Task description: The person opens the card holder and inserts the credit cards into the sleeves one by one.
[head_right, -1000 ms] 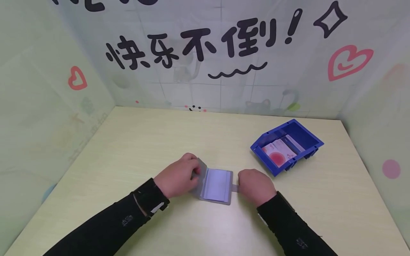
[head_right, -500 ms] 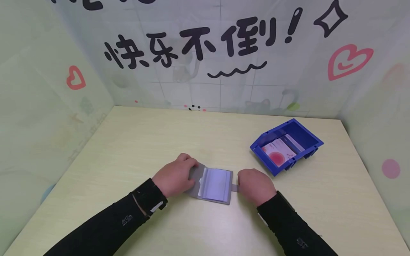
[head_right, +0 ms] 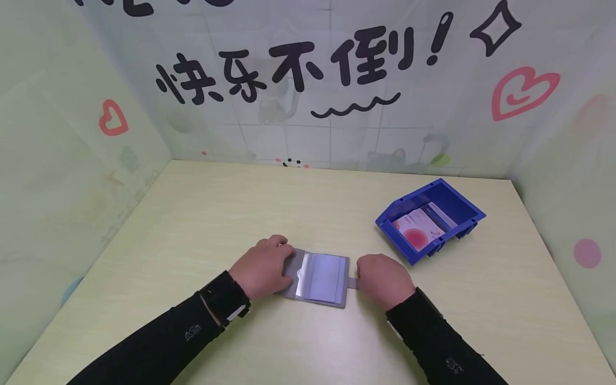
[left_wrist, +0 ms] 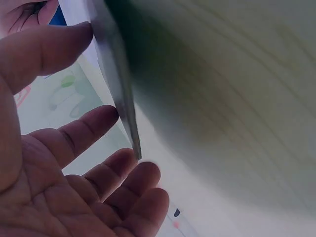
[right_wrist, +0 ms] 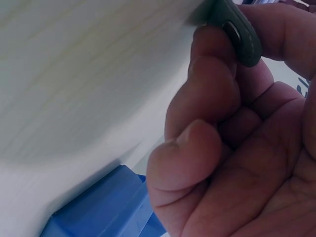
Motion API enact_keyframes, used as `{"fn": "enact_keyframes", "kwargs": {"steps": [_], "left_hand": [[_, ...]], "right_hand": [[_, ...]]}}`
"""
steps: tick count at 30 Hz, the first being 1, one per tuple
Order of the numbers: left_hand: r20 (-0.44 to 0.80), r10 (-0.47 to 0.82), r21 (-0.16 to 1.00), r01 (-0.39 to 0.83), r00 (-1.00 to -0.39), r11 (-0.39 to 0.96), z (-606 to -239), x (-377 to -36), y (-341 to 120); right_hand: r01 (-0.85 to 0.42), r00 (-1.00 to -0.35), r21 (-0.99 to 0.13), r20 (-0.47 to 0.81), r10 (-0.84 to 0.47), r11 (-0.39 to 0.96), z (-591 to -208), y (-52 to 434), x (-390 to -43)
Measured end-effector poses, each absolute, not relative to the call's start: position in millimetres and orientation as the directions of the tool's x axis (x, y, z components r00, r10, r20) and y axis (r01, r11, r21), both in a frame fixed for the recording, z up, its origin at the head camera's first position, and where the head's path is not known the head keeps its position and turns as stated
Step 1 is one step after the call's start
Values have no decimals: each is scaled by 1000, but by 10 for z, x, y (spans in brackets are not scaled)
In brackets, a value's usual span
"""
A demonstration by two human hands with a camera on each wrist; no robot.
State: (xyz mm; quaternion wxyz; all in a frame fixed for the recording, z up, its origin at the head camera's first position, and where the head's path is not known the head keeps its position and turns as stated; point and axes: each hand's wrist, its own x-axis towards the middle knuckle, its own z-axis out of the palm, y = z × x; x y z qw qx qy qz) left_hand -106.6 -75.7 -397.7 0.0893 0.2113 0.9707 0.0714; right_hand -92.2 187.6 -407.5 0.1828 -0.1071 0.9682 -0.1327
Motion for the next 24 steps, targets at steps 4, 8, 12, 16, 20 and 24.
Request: {"fn": "enact_keyframes", "kwargs": {"steps": [4, 8, 12, 16, 20, 24], "left_hand": [[-143, 441, 123, 426, -886, 896, -4009, -1063, -750], [-152, 460, 97, 450, -875, 888, -4044, -1059, -749], [-151, 470, 93, 461, -870, 883, -4083, -1064, -763], [-151, 470, 94, 460, -870, 883, -4092, -1060, -764], [-151, 464, 98, 453, -873, 886, -4082, -1051, -757], [-154, 456, 103, 445, -877, 890, -4071, -1046, -749]], "right_hand": [[-163, -913, -293, -317, -257, 942, -4080, 1877, -917], [-168, -913, -287, -316, -259, 943, -4088, 1878, -913], [-171, -914, -302, -308, -266, 938, -4095, 1879, -921], [-160, -921, -348, -284, -267, 924, -4080, 1895, -940], [-141, -942, -383, -232, -243, 913, -3952, 1953, -978], [-147, -967, -366, -142, -212, 919, -3761, 2085, -1048]]}}
